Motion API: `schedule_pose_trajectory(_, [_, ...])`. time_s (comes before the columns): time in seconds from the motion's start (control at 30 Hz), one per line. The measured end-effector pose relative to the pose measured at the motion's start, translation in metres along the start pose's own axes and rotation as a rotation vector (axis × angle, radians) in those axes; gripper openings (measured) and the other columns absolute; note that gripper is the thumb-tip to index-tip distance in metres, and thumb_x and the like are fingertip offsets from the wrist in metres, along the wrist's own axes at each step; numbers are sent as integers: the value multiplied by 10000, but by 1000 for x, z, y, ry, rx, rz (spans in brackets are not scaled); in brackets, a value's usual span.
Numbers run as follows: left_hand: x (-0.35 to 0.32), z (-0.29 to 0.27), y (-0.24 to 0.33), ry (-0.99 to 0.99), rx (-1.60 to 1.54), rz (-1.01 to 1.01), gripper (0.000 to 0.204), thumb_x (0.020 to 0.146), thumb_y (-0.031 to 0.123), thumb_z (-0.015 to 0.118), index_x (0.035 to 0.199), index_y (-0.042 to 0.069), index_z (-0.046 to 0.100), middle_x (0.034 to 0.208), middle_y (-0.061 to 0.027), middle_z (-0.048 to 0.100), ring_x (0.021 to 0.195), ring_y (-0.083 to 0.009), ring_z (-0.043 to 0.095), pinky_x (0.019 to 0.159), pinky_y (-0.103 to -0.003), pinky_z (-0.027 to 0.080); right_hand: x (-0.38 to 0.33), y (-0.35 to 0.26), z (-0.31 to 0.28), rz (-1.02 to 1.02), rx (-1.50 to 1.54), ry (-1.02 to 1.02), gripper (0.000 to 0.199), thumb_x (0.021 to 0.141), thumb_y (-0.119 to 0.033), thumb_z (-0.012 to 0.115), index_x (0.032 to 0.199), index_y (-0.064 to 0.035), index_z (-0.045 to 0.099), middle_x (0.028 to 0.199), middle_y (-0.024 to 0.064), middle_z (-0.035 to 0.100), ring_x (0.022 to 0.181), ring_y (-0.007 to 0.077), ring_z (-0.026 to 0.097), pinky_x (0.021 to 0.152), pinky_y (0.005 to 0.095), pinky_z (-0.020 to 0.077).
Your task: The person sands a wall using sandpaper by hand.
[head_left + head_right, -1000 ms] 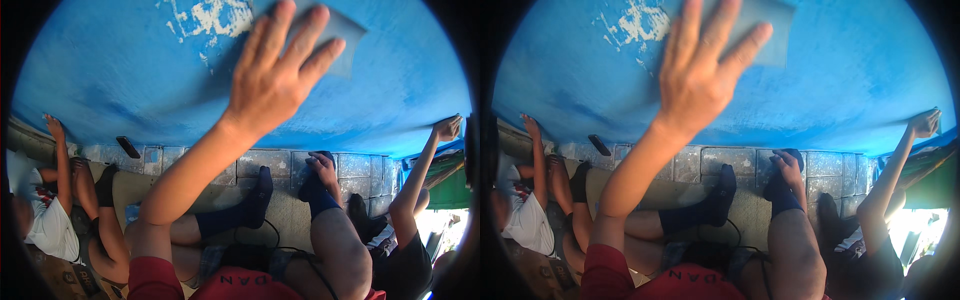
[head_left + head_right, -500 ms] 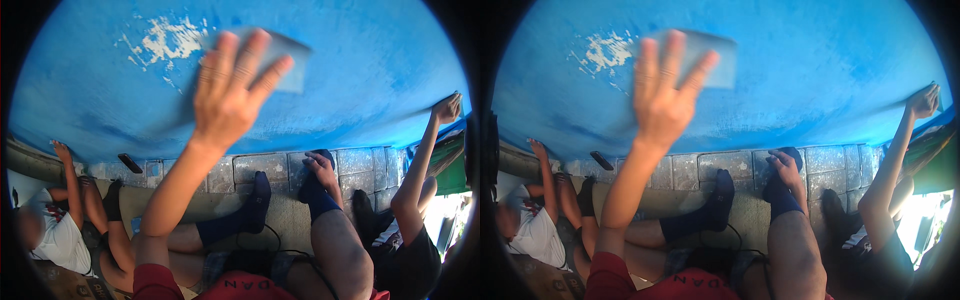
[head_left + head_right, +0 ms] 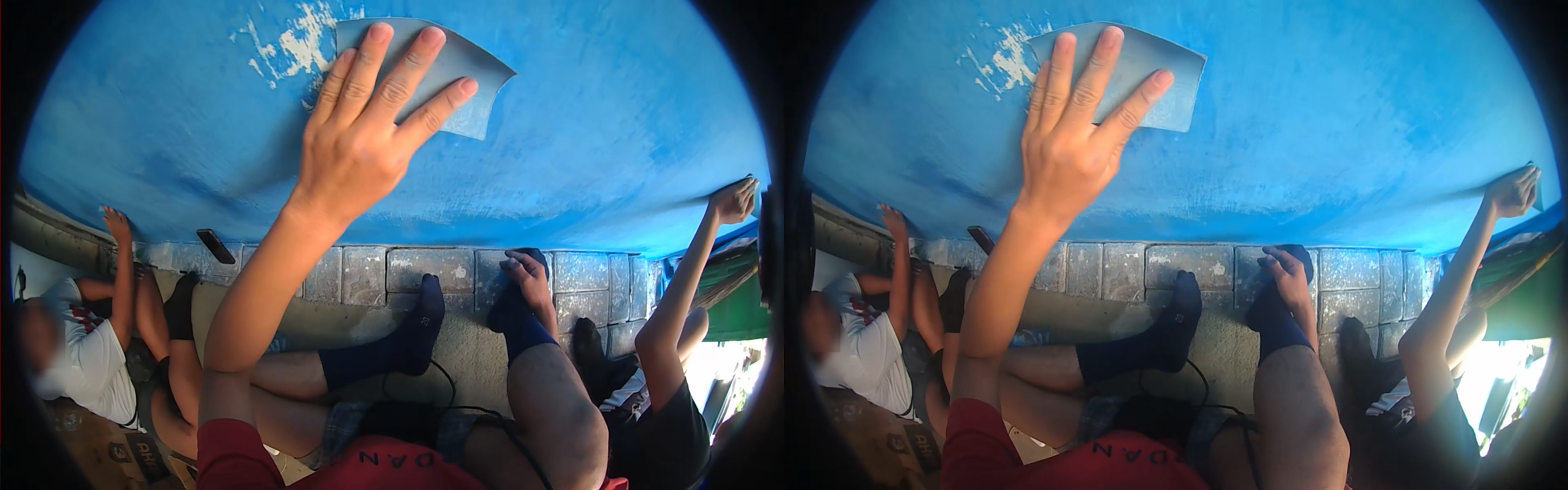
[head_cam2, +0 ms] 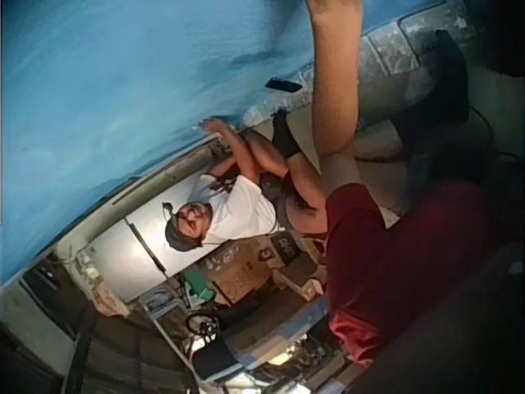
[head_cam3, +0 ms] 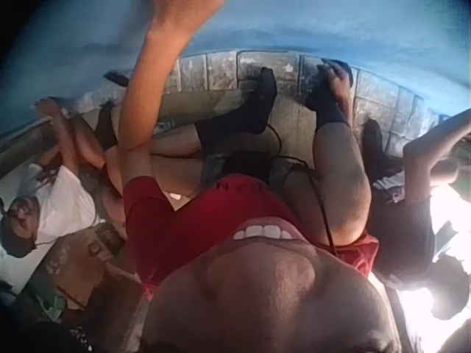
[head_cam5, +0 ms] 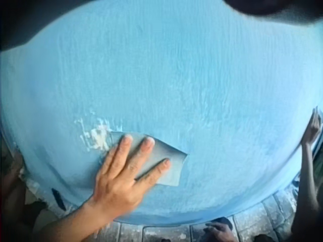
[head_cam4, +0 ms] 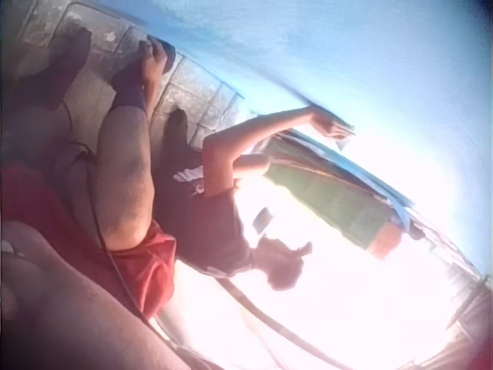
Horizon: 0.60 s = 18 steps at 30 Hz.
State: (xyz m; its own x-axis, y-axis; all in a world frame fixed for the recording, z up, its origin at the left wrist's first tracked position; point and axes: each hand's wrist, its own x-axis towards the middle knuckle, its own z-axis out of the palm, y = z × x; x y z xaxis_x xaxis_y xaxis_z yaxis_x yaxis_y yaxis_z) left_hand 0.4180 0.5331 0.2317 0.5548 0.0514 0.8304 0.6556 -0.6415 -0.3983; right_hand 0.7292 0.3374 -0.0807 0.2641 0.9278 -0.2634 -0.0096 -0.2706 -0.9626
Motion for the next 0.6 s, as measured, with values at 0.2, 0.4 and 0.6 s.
schedule_pose_trajectory(0.2, [-2, -6, -26, 136, -58, -98, 589, 896, 85, 640, 1372, 427, 588, 1565, -22, 434, 1466, -367, 340, 1153, -483, 379, -2, 1, 3, 23, -5, -3, 390, 1022, -194, 568, 1309, 69, 583, 1137, 188, 701, 1077, 226, 665, 963, 325, 512])
schedule_pose_trajectory(0.4, [-3, -20, -57, 108, 102, -24, 544, 867, 81, 678, 1330, 366, 645, 1533, -76, 471, 1426, -403, 391, 1127, -468, 413, -1, -2, 4, 31, -11, -6, 367, 1030, -172, 552, 1314, 59, 578, 1123, 169, 697, 1070, 225, 667, 964, 333, 518])
schedule_pose_trajectory(0.6, [-26, -1, -29, 63, 83, -19, 583, 843, 88, 701, 1356, 356, 630, 1531, -90, 472, 1406, -413, 412, 1107, -510, 423, 5, 4, 3, 18, -41, 3, 373, 1020, -195, 563, 1294, 55, 595, 1102, 197, 711, 1050, 238, 679, 940, 335, 523])
